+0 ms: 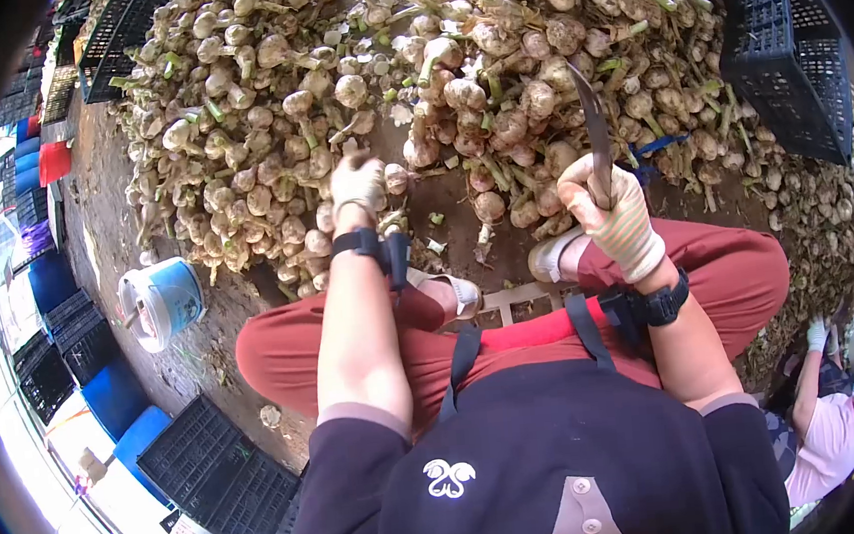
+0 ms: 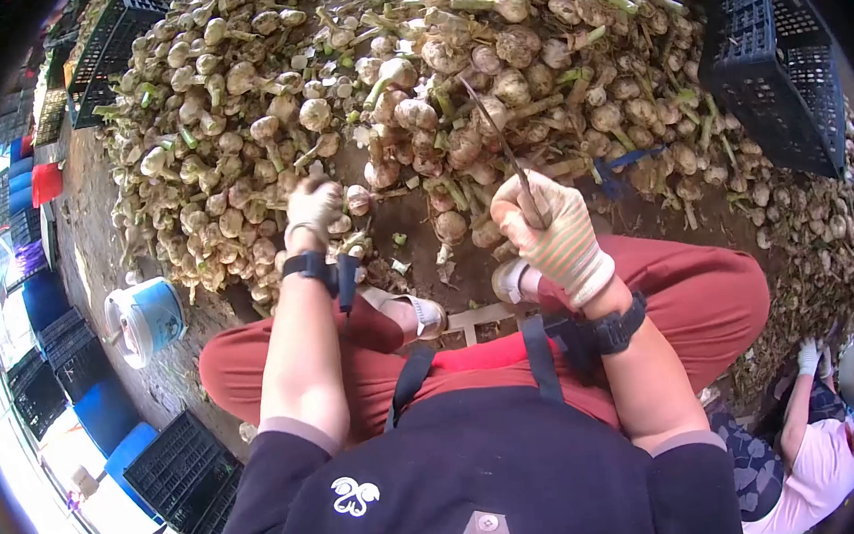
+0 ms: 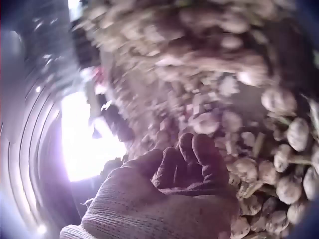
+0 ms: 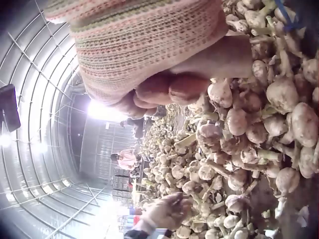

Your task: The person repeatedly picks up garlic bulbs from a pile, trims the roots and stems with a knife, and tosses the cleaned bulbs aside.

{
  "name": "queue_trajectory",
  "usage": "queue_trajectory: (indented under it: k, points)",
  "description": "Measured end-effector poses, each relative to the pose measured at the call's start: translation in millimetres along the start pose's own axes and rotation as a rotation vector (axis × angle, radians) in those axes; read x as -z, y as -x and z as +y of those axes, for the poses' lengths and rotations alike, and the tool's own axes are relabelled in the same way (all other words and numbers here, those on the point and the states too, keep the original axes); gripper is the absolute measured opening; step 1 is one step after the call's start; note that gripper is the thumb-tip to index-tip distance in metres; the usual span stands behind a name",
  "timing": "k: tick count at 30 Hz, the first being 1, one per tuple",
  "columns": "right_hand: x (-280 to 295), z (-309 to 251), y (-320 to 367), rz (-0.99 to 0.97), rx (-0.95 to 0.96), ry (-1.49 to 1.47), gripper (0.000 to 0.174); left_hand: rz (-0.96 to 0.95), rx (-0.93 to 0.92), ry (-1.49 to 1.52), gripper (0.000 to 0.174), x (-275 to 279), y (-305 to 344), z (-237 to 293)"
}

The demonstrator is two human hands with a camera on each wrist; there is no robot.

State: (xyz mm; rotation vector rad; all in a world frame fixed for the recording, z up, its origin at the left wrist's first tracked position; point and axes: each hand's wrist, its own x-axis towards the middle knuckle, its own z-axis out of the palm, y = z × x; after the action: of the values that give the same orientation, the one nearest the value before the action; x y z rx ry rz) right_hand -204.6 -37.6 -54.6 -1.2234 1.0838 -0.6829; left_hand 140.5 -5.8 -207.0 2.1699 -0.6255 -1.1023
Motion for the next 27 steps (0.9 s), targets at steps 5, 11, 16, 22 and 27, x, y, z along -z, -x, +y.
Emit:
queue_trajectory:
  k: [5,11,16,22,27]
  points:
    - [-0.5,8.9,-8.8,0.026,0.101,0.1,0.004,-0.081,-0.07,-0.768,0.075,-54.1,15.2,-18.1]
    - [-4.7,17.1,-15.1,-0.02,0.055,0.19,0.003,-0.526,0.16,-0.039,0.05,-48.1,34.0,6.3]
    - [-6.3,20.7,-10.5,-0.112,0.004,0.162,0.007,-0.801,0.092,0.458,0.043,-28.0,101.5,95.1]
    - [3.8,-5.0,12.5,-0.105,0.221,0.258,0.016,-0.814,-0.165,0.411,0.041,-14.3,175.8,139.0]
    - [1.1,-24.7,18.0,-0.183,0.509,0.508,0.021,-0.458,-1.01,-0.084,0.014,-12.9,203.6,137.7]
